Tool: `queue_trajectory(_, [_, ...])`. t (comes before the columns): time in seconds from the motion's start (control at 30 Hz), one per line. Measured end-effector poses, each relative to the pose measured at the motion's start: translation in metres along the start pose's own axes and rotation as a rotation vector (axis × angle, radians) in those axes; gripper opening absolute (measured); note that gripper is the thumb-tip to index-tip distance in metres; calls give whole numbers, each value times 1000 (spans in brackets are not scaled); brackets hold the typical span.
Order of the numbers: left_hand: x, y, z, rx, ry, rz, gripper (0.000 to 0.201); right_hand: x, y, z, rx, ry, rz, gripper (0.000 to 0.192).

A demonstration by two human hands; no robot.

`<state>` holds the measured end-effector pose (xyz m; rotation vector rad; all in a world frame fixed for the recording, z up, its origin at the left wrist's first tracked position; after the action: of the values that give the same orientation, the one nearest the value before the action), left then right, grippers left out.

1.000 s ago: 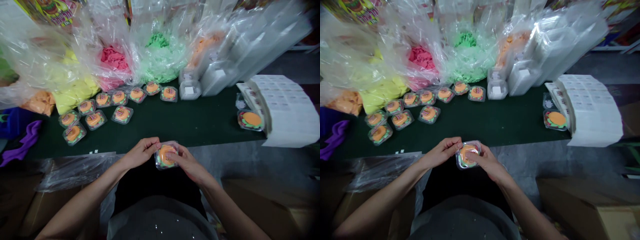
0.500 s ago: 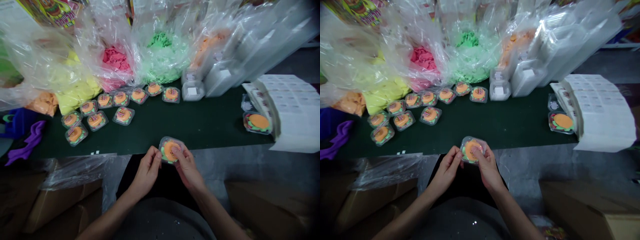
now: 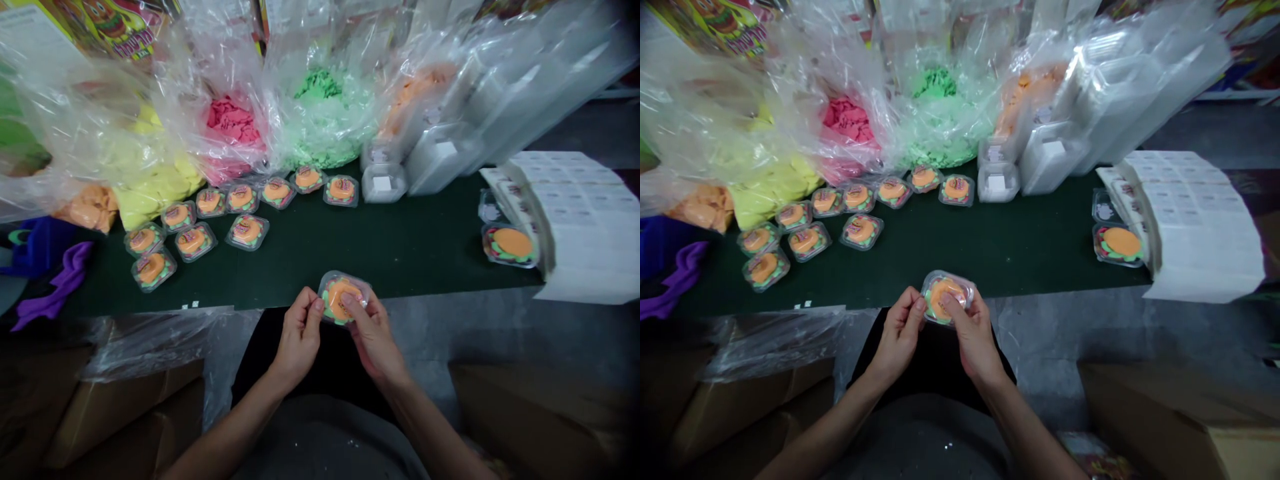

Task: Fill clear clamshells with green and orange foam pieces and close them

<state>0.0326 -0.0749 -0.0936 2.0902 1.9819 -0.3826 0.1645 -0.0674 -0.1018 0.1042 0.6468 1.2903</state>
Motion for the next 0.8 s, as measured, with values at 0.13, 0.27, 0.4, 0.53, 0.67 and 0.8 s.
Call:
queue_trajectory(0.13, [10,-12,-4,72,0,120,35,4,-1,-1,-10,-13,28,34])
queue_trajectory(0.27, [15,-25,-19,204,16,231,36,3,-2,0,-30,-15,89,36])
queue_trajectory(0.4, [16,-26,-29,263,56,222,36,-3,-2,-1,-61,-4,172,35])
queue_trajectory(0.53, [18,-19,-17,179,59,159,38,-3,-2,-3,-60,-11,117,33])
queue_trajectory(0.67, [14,-15,1,28,-2,92,35,-1,0,-5,-13,-11,14,32])
queue_trajectory(0.8, [2,-11,6,81,-13,59,36,-4,5,-6,45,-25,-63,32])
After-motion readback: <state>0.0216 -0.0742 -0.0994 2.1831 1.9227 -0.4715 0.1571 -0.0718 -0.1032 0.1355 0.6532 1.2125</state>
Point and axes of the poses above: each hand's wrist, its own x-axis towards the middle knuckle, its own y-axis out of the palm, z = x × y, the point moved 3 cm from there along x, towards the middle knuckle, and after that the axes turned 6 degrees about -y, right-handed, at the moved point
